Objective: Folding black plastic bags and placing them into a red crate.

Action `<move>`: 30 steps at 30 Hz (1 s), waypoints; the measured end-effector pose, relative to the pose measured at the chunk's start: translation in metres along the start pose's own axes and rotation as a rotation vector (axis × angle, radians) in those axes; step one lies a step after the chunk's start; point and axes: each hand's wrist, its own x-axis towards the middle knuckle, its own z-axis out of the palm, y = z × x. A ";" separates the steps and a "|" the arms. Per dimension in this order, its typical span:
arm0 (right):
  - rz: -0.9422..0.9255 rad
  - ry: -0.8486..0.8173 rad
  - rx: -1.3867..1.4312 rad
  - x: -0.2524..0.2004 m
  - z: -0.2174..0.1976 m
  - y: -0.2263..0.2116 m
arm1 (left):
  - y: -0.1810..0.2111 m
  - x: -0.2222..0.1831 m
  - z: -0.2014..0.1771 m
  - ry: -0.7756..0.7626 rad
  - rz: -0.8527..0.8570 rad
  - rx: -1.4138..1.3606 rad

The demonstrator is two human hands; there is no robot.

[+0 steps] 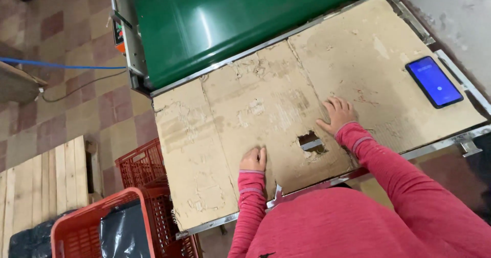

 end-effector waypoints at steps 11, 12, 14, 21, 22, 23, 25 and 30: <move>0.081 -0.164 0.164 -0.001 0.006 0.008 | -0.006 -0.001 0.005 0.025 0.004 0.004; 0.113 -0.165 0.144 -0.002 -0.009 0.014 | 0.000 0.001 -0.002 0.007 0.027 -0.019; 0.121 0.033 0.207 -0.019 -0.037 0.024 | 0.008 0.005 -0.014 -0.023 -0.028 -0.006; 0.393 0.338 -0.016 -0.059 -0.128 0.176 | 0.003 -0.001 -0.003 -0.064 0.010 0.074; 0.435 0.321 -0.057 -0.061 -0.130 0.193 | 0.007 0.001 -0.007 -0.061 0.014 0.036; 0.477 0.304 -0.098 -0.063 -0.132 0.210 | 0.011 0.003 -0.013 -0.058 0.018 -0.003; 0.541 0.210 -0.116 -0.063 -0.131 0.226 | 0.014 0.002 -0.011 -0.063 -0.004 0.033; 0.539 0.213 -0.168 -0.067 -0.109 0.253 | 0.018 0.004 -0.012 -0.055 -0.015 0.067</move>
